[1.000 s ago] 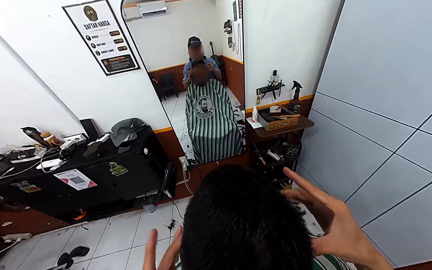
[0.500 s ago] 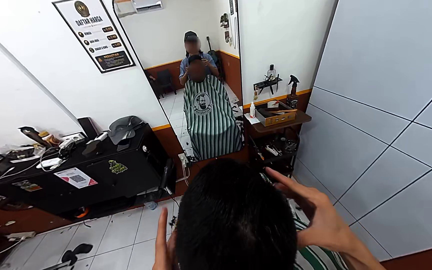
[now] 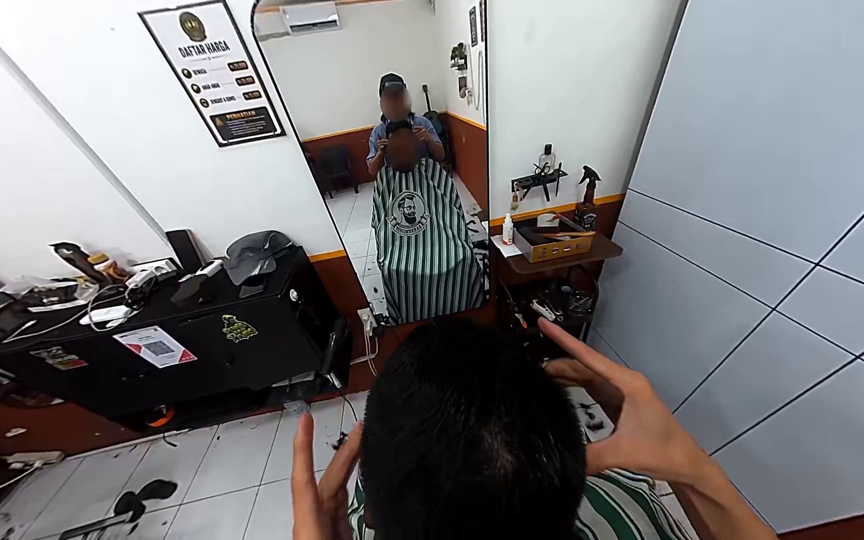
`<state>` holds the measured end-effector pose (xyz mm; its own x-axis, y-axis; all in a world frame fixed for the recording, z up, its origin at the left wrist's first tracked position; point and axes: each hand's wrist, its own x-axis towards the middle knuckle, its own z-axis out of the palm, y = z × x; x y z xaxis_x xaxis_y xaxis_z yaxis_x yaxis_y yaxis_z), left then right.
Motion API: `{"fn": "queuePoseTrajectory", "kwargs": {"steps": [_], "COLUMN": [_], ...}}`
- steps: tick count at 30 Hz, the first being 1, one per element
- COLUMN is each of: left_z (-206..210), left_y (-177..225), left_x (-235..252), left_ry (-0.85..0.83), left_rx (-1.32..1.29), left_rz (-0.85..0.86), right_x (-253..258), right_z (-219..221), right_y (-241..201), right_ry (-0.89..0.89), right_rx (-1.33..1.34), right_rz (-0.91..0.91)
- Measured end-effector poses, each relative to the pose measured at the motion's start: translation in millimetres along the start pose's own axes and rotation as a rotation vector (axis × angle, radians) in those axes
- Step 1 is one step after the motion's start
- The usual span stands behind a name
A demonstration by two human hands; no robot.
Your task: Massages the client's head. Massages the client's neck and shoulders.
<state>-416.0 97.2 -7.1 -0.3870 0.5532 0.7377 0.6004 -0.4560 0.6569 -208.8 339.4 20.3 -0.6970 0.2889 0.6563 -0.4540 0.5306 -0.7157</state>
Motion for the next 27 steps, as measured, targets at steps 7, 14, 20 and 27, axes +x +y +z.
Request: {"fn": "queuePoseTrajectory", "kwargs": {"steps": [7,14,20,27], "left_z": [0,5,-3,4], "left_y": [1,-7,20,34], "left_x": [-2,15,-8,-22], "left_ry": [0.003,-0.156,0.004,0.108], "left_rx": [0.036,0.09,0.217,0.213], "left_rz": [0.001,-0.027,-0.012,-0.003], "right_x": [1,16,-9,-37], "right_z": [-2,8,12,40], "right_y": [-3,-8,-39,-46], "right_ry": [-0.003,-0.156,0.013,0.273], "right_rx": [-0.023,-0.056,-0.116,-0.192], "right_rz": [0.025,0.084,0.178,0.002]}}
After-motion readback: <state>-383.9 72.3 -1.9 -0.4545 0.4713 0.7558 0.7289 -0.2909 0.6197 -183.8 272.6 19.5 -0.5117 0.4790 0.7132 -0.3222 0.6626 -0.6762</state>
